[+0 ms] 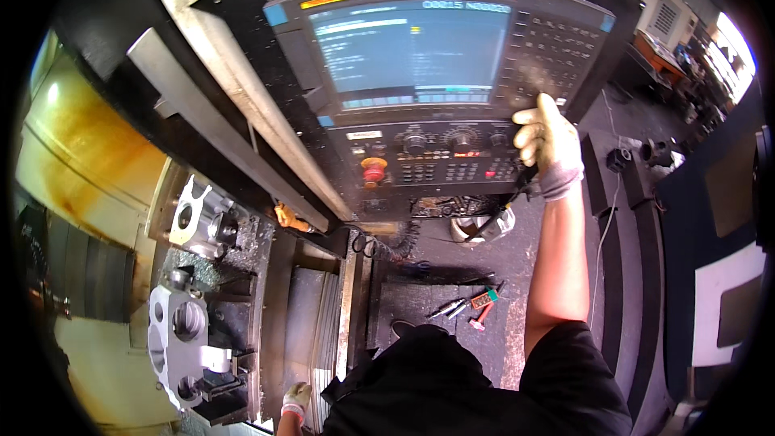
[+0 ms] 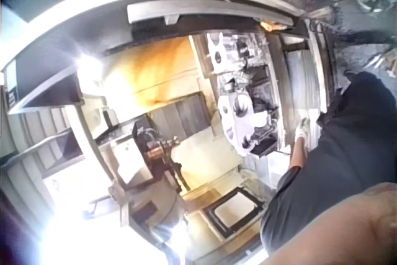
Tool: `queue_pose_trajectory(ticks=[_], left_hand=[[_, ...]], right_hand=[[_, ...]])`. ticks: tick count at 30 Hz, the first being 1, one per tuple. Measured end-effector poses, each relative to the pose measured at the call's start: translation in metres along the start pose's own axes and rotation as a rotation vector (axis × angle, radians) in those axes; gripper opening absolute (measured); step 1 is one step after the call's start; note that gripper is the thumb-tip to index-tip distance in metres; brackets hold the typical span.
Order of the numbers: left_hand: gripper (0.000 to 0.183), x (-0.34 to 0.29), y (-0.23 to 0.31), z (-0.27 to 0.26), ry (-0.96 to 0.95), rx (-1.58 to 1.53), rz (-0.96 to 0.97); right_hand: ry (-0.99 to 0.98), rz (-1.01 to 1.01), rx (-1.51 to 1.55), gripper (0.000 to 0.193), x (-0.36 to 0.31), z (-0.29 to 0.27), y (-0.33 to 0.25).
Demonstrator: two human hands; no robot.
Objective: The person positions a large metal casting into a CNC machine, tightens a bolt using a wrench, and operates the machine's control panel by pressing buttons on the keypad.
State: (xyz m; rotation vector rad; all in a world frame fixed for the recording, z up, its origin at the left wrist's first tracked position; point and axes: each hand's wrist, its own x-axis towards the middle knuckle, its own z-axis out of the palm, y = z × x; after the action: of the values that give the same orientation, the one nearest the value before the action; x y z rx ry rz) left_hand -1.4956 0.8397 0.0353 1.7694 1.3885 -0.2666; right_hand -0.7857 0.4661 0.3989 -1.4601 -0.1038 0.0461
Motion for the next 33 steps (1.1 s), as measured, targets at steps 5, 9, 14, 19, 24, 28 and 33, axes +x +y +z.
queue_pose_trajectory(ticks=[5, 9, 14, 19, 24, 28, 33], left_hand=[[0.049, 0.008, -0.004, 0.005, -0.008, 0.053, -0.023], [0.046, -0.006, 0.016, 0.0, -0.001, 0.131, -0.001], [0.048, -0.021, 0.044, -0.002, -0.009, 0.087, -0.027], [0.05, 0.002, 0.009, 0.0, -0.014, 0.046, 0.001], [0.051, 0.004, 0.009, 0.002, -0.014, 0.06, -0.018], [0.048, -0.009, 0.022, 0.001, -0.018, 0.017, -0.022], [0.045, 0.002, -0.001, 0.003, 0.004, 0.038, 0.012]], right_hand=[[0.054, 0.005, -0.022, 0.059, 0.002, -0.002, 0.002], [0.035, 0.011, -0.005, 0.058, 0.004, -0.001, 0.002], [-0.079, -0.02, 0.056, 0.055, 0.008, -0.011, 0.014], [-0.055, -0.009, 0.085, 0.046, 0.005, -0.021, 0.02], [0.005, -0.024, 0.111, 0.046, 0.002, -0.035, 0.02], [0.025, -0.022, 0.154, 0.046, 0.005, -0.049, 0.024], [0.021, 0.006, 0.14, 0.047, 0.004, -0.05, 0.023]])
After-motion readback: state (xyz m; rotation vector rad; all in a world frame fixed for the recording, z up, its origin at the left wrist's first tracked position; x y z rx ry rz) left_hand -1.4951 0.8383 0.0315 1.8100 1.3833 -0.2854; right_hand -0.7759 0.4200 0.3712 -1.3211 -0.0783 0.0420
